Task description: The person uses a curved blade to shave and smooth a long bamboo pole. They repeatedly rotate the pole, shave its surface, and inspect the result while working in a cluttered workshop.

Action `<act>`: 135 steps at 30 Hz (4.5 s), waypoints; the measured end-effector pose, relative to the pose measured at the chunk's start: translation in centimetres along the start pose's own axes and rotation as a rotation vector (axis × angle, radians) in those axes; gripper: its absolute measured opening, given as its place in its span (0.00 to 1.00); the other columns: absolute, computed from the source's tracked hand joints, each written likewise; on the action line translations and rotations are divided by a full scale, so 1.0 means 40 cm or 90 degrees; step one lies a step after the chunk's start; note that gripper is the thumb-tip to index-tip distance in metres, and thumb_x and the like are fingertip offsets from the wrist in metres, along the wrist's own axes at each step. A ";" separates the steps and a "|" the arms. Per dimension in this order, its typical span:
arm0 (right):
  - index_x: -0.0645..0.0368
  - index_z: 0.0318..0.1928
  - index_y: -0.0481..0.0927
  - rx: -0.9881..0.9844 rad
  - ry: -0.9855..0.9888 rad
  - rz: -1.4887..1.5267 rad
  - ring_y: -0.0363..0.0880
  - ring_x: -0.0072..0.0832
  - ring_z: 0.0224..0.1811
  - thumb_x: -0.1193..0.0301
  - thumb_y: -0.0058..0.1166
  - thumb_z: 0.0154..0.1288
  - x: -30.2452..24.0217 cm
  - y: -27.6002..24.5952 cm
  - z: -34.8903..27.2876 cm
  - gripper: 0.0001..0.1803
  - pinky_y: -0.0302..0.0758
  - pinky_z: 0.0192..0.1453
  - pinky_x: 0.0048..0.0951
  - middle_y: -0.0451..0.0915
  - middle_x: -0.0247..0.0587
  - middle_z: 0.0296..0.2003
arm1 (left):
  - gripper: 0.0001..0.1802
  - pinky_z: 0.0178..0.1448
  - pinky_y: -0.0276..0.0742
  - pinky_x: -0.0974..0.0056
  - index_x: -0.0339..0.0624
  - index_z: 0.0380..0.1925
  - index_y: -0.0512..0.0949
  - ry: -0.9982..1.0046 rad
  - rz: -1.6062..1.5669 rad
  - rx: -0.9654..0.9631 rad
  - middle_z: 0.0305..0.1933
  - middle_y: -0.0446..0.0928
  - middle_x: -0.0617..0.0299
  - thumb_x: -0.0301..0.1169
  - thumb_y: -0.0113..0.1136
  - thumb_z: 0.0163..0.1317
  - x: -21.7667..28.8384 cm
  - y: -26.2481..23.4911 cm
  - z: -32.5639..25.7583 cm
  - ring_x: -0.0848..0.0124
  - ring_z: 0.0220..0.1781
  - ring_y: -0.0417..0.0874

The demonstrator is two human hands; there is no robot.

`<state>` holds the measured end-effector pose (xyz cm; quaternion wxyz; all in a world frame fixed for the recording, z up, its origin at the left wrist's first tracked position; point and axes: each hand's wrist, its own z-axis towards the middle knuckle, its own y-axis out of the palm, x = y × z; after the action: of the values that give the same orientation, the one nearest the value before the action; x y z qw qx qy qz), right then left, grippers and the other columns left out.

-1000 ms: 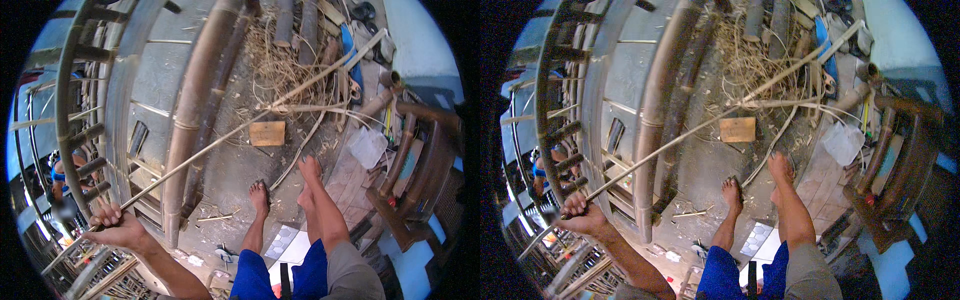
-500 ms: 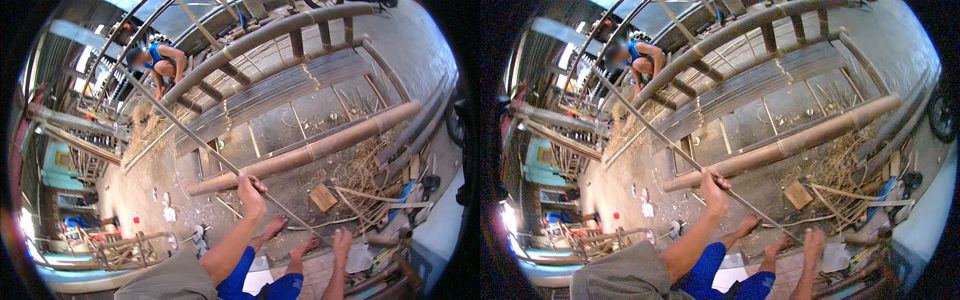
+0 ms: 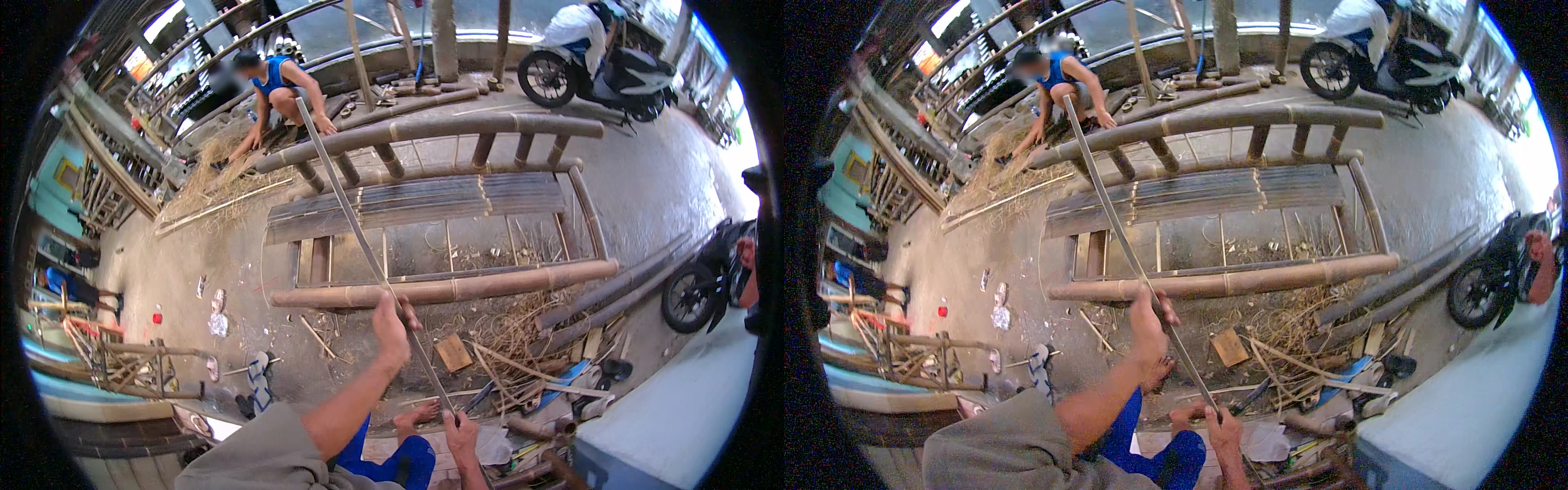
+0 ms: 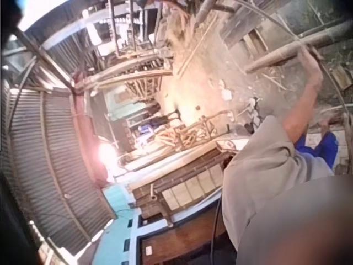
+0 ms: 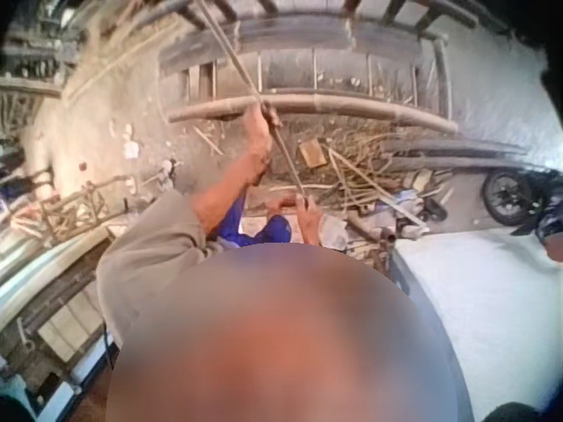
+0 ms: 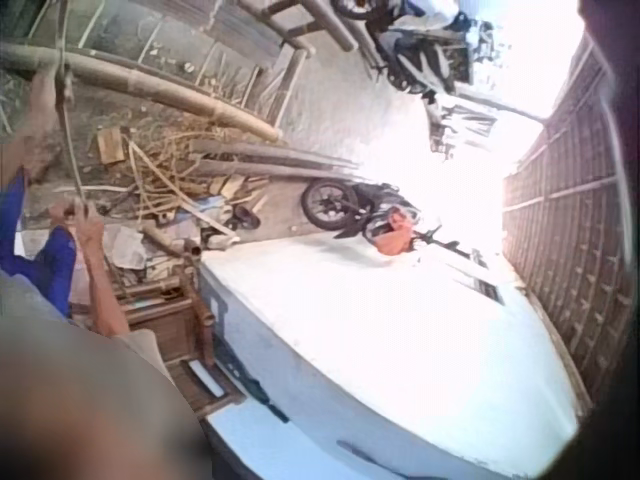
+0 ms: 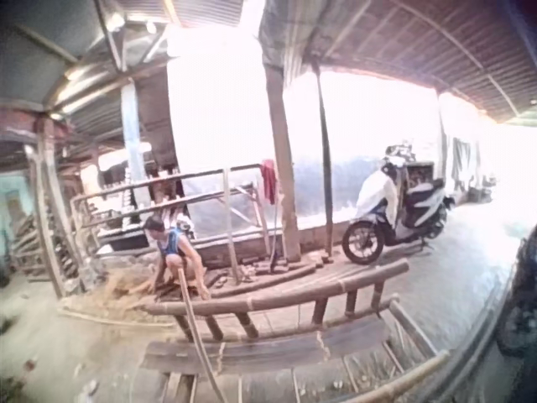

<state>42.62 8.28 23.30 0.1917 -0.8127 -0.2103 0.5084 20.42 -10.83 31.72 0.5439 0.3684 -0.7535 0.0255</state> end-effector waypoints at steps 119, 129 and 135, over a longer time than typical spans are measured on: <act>0.62 0.20 0.77 -0.324 -0.346 -0.667 0.75 0.55 0.20 0.54 0.61 0.64 -0.350 -0.288 1.335 0.25 0.69 0.28 0.53 0.75 0.54 0.16 | 0.20 0.22 0.71 0.67 0.39 0.37 0.73 -0.188 0.161 0.509 0.24 0.77 0.59 0.43 0.39 0.79 -0.293 -0.596 0.825 0.69 0.22 0.81; 0.62 0.26 0.77 -0.400 -0.204 -0.640 0.80 0.58 0.28 0.49 0.59 0.65 -0.171 -0.161 1.395 0.26 0.73 0.32 0.53 0.79 0.59 0.22 | 0.22 0.29 0.73 0.66 0.38 0.31 0.73 -0.013 0.469 0.454 0.21 0.71 0.63 0.42 0.41 0.79 -0.291 -0.656 0.807 0.74 0.24 0.76; 0.62 0.32 0.80 -0.415 -0.177 -0.616 0.80 0.61 0.31 0.47 0.56 0.68 -0.095 -0.062 1.358 0.27 0.74 0.34 0.55 0.80 0.63 0.26 | 0.20 0.36 0.74 0.66 0.38 0.31 0.75 0.021 0.499 0.532 0.22 0.72 0.64 0.41 0.45 0.78 -0.264 -0.717 0.837 0.75 0.27 0.75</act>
<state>-8.51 13.61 5.18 0.1125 -0.5674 -0.7246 0.3746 11.76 -40.83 -1.14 0.3137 0.2448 -0.7513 0.5265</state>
